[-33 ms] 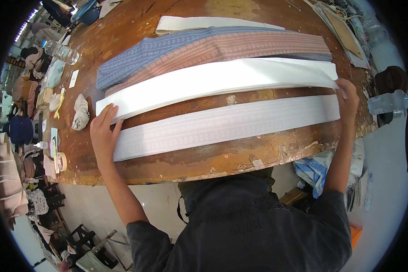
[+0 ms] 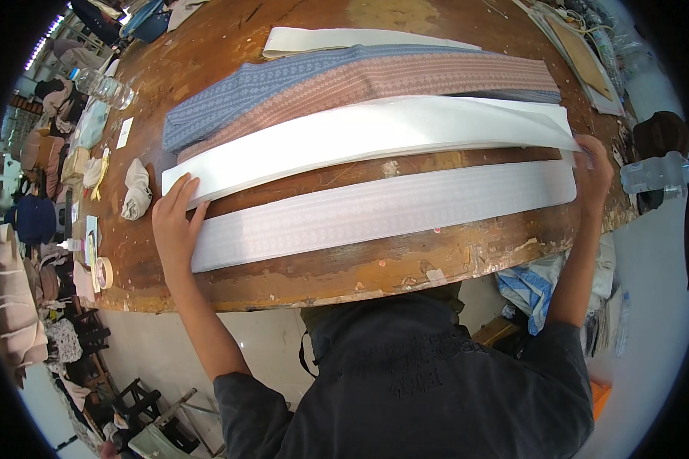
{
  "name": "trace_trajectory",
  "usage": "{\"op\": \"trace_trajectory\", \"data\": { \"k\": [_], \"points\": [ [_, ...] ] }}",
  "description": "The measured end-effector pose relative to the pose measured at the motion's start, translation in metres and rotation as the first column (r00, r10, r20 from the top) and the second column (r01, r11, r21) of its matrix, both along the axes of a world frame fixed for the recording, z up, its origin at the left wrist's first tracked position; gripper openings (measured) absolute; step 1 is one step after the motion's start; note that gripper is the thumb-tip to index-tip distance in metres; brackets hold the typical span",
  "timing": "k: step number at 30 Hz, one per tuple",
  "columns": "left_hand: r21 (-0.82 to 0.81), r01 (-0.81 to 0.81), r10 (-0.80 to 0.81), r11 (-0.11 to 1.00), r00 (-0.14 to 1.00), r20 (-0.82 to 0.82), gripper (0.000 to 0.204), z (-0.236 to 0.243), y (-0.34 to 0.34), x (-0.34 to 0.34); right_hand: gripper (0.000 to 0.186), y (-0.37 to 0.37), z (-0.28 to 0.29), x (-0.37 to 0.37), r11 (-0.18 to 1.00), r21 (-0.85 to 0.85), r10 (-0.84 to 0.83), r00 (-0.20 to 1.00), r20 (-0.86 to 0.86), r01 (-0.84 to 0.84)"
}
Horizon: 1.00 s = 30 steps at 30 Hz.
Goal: The person repeatedly folds long strips of patterned fabric on a wooden table. They pick up each strip, fold it in half lengthwise, and place it back on the table. The action is repeated multiple times with the same pieces.
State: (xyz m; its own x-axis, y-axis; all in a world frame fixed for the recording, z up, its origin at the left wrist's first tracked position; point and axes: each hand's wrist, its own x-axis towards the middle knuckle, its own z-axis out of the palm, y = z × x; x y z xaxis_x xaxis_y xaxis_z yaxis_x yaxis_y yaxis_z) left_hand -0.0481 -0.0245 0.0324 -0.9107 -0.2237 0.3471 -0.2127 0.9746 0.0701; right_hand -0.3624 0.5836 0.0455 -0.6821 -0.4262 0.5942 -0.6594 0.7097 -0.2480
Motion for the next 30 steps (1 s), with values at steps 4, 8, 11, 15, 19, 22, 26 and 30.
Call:
{"op": "trace_trajectory", "data": {
  "k": [4, 8, 11, 15, 19, 22, 26, 30],
  "points": [
    [-0.030, 0.013, -0.015, 0.999, 0.998, -0.066, 0.046, 0.001, 0.001, -0.010, 0.023, 0.027, 0.018, 0.014, 0.915, -0.404, 0.033, 0.999, 0.014, -0.025],
    [-0.039, -0.014, 0.010, 0.999, 0.994, -0.106, 0.048, 0.001, 0.002, -0.008, 0.019, 0.057, 0.029, 0.026, 0.892, -0.448, 0.061, 0.998, -0.012, -0.060],
    [-0.073, -0.005, 0.002, 0.997, 0.999, -0.032, 0.044, 0.003, -0.002, 0.001, 0.018, 0.073, 0.030, 0.031, 0.896, -0.444, 0.033, 0.999, 0.014, -0.023],
    [-0.021, 0.028, -0.031, 0.999, 0.990, -0.138, 0.032, 0.005, -0.009, 0.021, 0.019, 0.080, 0.037, 0.034, 0.956, -0.281, -0.037, 0.987, 0.154, 0.080],
    [0.298, -0.003, 0.081, 0.955, 0.965, -0.250, 0.022, 0.013, -0.024, 0.052, 0.021, 0.076, 0.042, 0.039, 0.989, 0.052, -0.144, 0.941, 0.307, 0.135],
    [0.541, -0.019, 0.205, 0.841, 0.936, -0.286, 0.019, 0.019, -0.036, 0.077, 0.025, 0.072, 0.036, 0.040, 0.989, -0.082, -0.085, 0.920, 0.382, 0.125],
    [0.812, -0.095, 0.420, 0.576, 0.886, -0.195, 0.031, 0.017, -0.043, 0.094, 0.030, 0.072, 0.021, 0.029, 0.853, -0.443, -0.039, 0.880, 0.473, 0.276],
    [0.847, -0.078, 0.365, 0.526, 0.920, -0.143, 0.042, 0.007, -0.042, 0.085, 0.035, 0.071, 0.002, 0.012, 0.830, -0.498, 0.045, 0.860, 0.509, 0.251]
  ]
}}
